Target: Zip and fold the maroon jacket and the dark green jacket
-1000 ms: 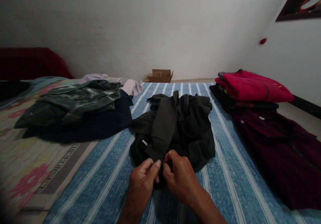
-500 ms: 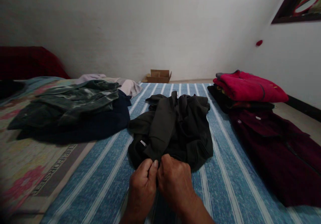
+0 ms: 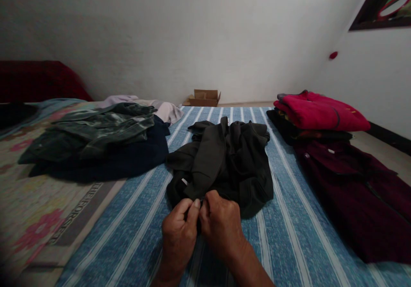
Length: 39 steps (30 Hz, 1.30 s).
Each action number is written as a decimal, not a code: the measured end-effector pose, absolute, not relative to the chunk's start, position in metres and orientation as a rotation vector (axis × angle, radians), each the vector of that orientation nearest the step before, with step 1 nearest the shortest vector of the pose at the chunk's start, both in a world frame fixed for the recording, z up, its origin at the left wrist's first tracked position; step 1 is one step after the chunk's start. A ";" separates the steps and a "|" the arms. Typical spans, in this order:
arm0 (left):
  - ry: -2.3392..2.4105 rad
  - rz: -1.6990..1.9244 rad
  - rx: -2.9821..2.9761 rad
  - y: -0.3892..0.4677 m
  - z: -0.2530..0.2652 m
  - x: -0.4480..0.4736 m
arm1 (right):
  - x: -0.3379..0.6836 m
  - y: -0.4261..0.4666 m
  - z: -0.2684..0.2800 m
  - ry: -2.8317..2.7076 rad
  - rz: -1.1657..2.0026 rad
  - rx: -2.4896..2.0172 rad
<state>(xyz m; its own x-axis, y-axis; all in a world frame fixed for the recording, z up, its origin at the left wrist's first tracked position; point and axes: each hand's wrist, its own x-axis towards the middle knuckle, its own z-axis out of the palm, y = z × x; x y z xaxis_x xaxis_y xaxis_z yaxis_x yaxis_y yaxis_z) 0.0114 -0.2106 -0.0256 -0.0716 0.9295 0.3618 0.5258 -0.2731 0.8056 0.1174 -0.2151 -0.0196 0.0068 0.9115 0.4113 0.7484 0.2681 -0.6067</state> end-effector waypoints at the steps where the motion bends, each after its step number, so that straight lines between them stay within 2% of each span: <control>1: 1.551 1.281 1.765 -0.211 -0.026 0.011 | 0.117 -0.215 -0.020 -1.759 0.299 -1.521; 12: 1.382 1.094 1.274 -0.207 -0.021 0.004 | 0.123 -0.217 -0.016 -1.790 0.560 -1.459; 21: 1.402 1.046 1.341 -0.203 -0.024 0.003 | 0.125 -0.215 -0.014 -1.763 0.602 -1.467; 31: 1.519 1.158 1.773 -0.205 -0.024 0.003 | 0.121 -0.216 -0.021 -1.879 0.356 -1.503; 35: 1.546 1.165 1.792 -0.205 -0.024 0.002 | 0.118 -0.214 -0.025 -1.928 0.226 -1.475; 39: 1.555 1.163 1.744 -0.206 -0.024 0.003 | 0.118 -0.212 -0.025 -1.938 0.222 -1.460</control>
<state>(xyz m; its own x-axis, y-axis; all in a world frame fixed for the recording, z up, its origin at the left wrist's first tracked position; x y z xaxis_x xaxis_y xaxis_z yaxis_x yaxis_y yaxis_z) 0.0026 -0.2059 -0.0237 -0.0306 0.9670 0.2528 0.5154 -0.2014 0.8329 0.1183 -0.2121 -0.0248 -0.1295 0.8986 0.4192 0.7803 0.3532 -0.5162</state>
